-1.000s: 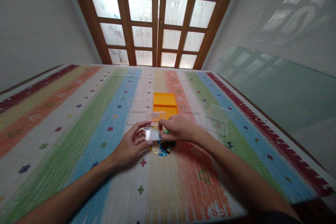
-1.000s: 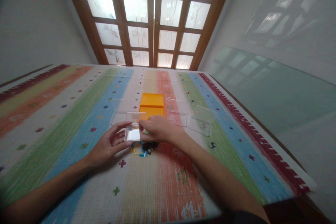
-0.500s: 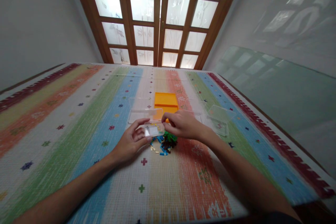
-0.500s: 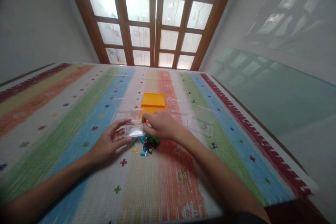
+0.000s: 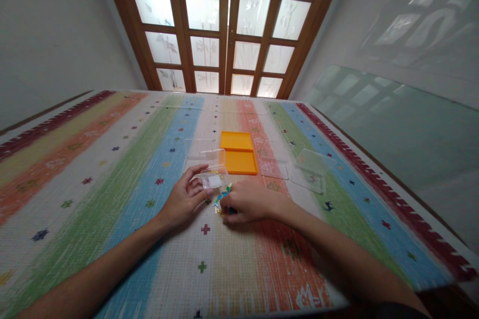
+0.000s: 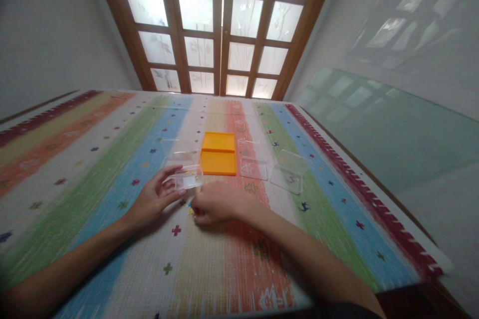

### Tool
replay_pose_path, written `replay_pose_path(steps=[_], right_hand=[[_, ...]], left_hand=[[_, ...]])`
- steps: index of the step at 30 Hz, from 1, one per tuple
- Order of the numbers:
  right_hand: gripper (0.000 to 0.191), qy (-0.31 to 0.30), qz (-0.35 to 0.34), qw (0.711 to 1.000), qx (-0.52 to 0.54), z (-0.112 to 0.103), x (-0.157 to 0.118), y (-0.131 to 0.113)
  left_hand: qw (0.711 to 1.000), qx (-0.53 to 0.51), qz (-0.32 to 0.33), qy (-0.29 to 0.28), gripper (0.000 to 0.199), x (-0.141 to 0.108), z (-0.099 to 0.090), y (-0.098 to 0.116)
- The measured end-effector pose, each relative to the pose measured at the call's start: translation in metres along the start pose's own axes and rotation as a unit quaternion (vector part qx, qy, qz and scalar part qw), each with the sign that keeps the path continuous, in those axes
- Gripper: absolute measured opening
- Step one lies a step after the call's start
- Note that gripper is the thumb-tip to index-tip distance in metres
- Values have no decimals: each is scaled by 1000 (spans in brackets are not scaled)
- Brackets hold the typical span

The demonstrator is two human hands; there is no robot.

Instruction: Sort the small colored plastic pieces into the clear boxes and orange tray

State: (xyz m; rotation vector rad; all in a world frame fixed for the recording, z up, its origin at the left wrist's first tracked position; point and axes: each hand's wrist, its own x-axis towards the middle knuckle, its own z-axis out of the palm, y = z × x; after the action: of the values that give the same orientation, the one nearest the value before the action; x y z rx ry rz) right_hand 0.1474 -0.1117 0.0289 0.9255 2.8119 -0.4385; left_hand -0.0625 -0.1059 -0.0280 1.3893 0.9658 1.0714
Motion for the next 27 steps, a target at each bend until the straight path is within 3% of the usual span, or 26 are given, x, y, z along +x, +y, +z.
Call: replay_pose_path(steps=[8, 16, 27], right_hand=[[23, -31, 12, 999, -32, 5, 6, -7], [20, 11, -14, 999, 35, 10, 4, 6], [19, 28, -20, 999, 15, 15, 5, 12]], left_hand=[[1000, -5, 6, -1, 56, 1, -1, -1], [1000, -13, 1, 0, 54, 0, -1, 2], [1000, -11, -7, -4, 56, -1, -2, 1]])
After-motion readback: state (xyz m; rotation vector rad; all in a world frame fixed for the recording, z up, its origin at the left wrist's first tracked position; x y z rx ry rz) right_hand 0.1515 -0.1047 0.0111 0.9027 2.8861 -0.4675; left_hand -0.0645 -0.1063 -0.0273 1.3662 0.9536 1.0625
